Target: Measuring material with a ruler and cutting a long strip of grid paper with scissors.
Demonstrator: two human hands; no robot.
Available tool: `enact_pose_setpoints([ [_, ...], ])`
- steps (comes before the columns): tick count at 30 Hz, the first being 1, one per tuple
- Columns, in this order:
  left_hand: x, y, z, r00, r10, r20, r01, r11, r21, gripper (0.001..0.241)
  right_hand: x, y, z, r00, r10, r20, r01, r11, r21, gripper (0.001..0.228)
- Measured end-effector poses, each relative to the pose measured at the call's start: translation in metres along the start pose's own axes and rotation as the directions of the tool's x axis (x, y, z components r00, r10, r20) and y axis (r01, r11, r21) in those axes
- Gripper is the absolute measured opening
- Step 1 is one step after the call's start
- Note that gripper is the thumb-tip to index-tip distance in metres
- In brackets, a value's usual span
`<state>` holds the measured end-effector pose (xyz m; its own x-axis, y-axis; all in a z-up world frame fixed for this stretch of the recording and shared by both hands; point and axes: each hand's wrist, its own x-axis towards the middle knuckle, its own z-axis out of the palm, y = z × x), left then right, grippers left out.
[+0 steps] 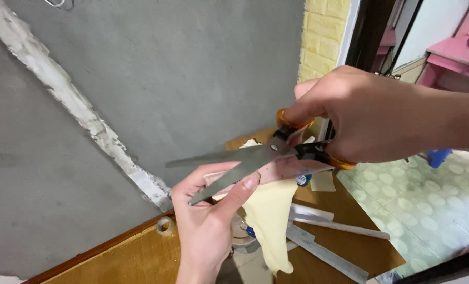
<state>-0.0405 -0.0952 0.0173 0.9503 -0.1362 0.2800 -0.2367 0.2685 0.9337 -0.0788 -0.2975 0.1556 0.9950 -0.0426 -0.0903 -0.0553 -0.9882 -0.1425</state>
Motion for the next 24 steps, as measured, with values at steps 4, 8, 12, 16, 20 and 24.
enact_pose_setpoints([
  [4,-0.002,-0.009,-0.001,0.985,0.168,-0.042,-0.170,0.983,-0.064,0.021,-0.001,0.003,0.008,0.990,-0.106,-0.092,0.108,0.994,0.015,0.022],
  [8,-0.007,-0.003,0.000,0.980,0.198,-0.033,-0.198,0.980,0.021,0.019,-0.004,0.005,0.016,0.933,-0.267,-0.243,0.283,0.959,0.030,0.028],
  [12,-0.008,-0.001,-0.001,0.995,0.095,0.014,-0.089,0.972,-0.218,0.022,-0.003,0.011,0.014,0.929,-0.294,-0.224,0.304,0.953,0.007,0.013],
  [16,-0.007,0.001,-0.011,0.991,-0.025,0.135,0.038,0.995,-0.096,0.018,-0.013,-0.008,-0.002,0.991,-0.104,-0.084,0.105,0.994,0.002,0.010],
  [20,0.000,0.020,-0.020,0.965,-0.020,0.261,-0.009,0.994,0.107,0.011,-0.017,-0.018,-0.009,0.994,-0.098,-0.037,0.098,0.995,-0.002,0.008],
  [24,0.002,0.052,-0.015,0.912,-0.298,0.283,0.256,0.950,0.177,0.009,-0.023,-0.038,-0.020,0.993,0.088,0.073,-0.086,0.996,-0.025,0.011],
])
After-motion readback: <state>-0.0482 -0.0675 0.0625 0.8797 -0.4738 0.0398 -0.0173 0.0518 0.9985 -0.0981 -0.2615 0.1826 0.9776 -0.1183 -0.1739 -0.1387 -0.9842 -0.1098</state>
